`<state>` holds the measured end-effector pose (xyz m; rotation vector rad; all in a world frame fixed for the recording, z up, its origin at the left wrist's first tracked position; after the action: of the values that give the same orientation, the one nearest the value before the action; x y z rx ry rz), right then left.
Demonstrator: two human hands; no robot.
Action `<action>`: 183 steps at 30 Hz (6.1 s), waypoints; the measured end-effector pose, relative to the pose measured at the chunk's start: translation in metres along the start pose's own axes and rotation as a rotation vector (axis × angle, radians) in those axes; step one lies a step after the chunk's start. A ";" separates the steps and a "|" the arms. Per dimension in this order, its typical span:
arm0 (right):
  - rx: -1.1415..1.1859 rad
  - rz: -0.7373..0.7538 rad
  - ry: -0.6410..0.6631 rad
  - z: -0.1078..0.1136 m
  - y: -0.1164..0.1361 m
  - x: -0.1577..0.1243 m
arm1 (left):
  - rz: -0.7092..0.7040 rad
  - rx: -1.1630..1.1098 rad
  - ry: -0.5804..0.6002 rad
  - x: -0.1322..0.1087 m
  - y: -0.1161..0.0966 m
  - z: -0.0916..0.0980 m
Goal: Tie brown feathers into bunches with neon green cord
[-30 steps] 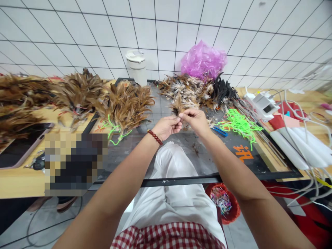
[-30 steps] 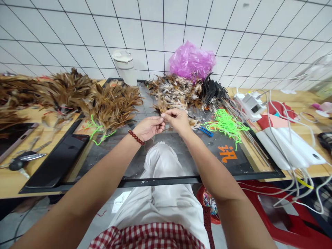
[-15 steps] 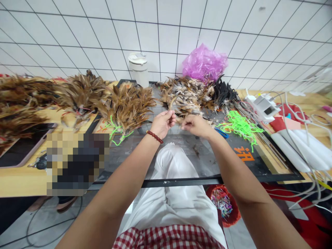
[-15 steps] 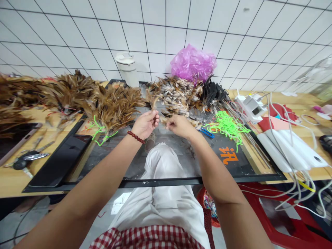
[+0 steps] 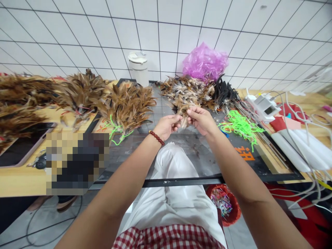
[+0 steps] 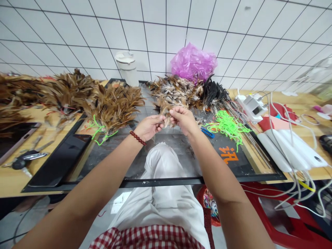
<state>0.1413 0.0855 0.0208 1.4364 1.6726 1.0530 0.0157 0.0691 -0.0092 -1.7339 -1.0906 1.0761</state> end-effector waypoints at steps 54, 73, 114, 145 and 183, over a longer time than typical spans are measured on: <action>-1.463 0.492 0.359 -0.012 0.006 -0.006 | -0.087 -0.096 -0.180 0.002 -0.005 0.018; -1.395 0.635 0.337 -0.033 0.013 -0.015 | -0.070 0.222 -0.246 -0.002 -0.006 0.015; -1.500 0.354 0.231 -0.044 -0.024 -0.019 | -0.326 -0.156 -0.545 0.000 -0.024 0.052; -0.267 0.204 -0.069 0.000 0.002 0.001 | 0.017 0.073 -0.027 -0.005 -0.004 -0.002; -1.205 -0.606 0.270 0.165 0.026 -0.276 | -0.179 0.025 -0.114 0.006 -0.003 0.011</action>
<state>0.3418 -0.1617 -0.0306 0.0139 1.0851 1.4899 0.0069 0.0779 -0.0116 -1.5393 -1.2718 1.0813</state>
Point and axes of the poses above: each hand's wrist, its own x-axis towards the middle knuckle, its own z-axis out of the back of the hand, y = z × x, the point moved 8 cm from there along x, towards the middle knuckle, and after that the axes turned 10 degrees about x, right-handed, at the moved point
